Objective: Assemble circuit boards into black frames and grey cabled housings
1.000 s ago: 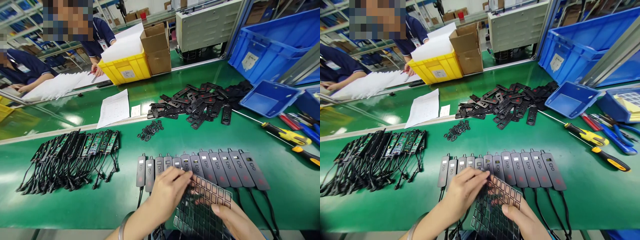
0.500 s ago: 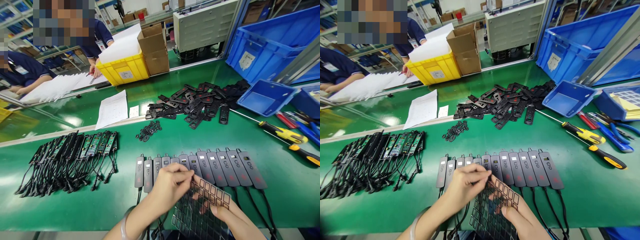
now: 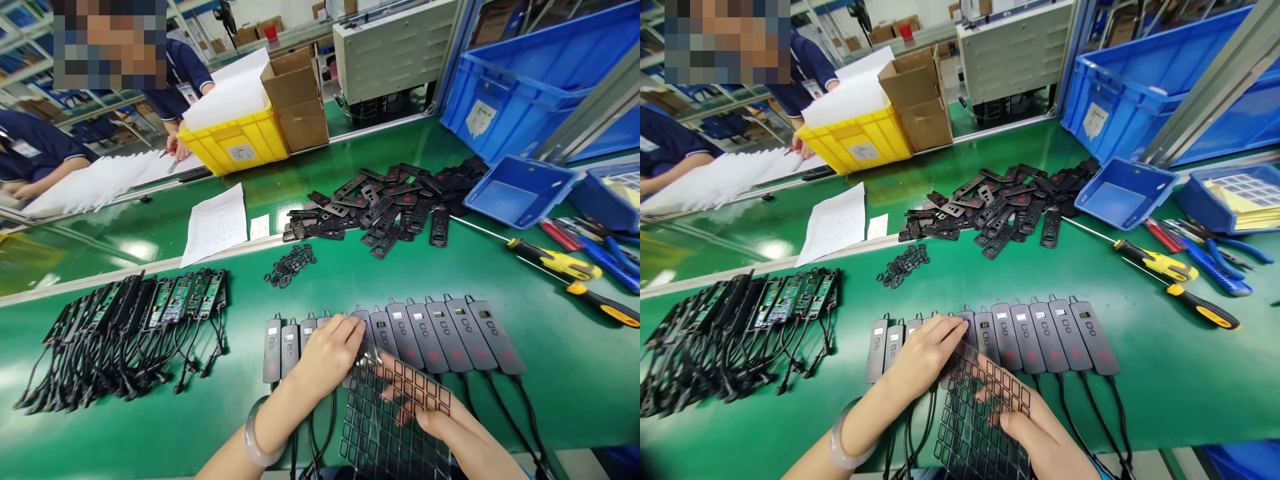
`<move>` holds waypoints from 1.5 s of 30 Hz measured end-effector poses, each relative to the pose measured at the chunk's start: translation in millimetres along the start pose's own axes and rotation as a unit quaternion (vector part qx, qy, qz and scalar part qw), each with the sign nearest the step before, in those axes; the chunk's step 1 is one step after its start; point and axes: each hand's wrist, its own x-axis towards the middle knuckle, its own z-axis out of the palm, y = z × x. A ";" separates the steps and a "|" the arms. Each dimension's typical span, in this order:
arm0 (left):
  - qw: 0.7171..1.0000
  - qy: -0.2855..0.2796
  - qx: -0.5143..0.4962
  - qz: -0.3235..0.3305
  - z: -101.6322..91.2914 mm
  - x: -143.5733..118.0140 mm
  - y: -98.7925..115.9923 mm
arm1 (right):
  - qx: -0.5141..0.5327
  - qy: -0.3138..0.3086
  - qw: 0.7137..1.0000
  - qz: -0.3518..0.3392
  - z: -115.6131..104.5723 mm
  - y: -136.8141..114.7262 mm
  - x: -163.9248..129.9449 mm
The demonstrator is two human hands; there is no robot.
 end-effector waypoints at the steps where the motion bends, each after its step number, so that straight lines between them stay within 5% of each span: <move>1: 1.000 -0.001 -0.008 -0.003 0.4 -0.6 -1.4 | 0.000 0.008 1.000 -0.001 0.4 -1.2 -0.3; 7: 0.999 0.005 -0.034 -0.004 1.8 -2.6 -5.9 | 0.022 0.019 0.999 0.027 1.4 -3.3 -0.8; 16: 0.997 -0.023 0.067 0.040 -0.9 2.2 1.4 | 0.047 0.043 0.998 -0.009 8.9 -10.9 -2.6; 23: 0.976 0.061 -0.179 -0.108 -18.1 9.2 25.9 | 0.076 0.103 0.991 -0.045 4.8 -2.5 -1.0; 28: 0.960 0.045 -0.256 -0.107 -19.3 12.5 56.4 | 0.003 0.160 0.987 -0.034 1.3 5.1 -6.9; 37: 0.957 -0.012 -0.266 -0.114 -24.7 19.4 62.8 | -0.201 0.079 0.966 -0.143 -9.7 5.3 -3.5; 41: 0.937 -0.013 -0.327 -0.120 -17.6 22.0 49.8 | -0.169 0.055 0.976 -0.128 -10.7 -1.8 -3.1; 45: 0.977 0.021 -0.192 -0.087 -0.7 20.0 24.0 | -0.072 0.019 0.995 -0.067 -13.6 2.6 -0.5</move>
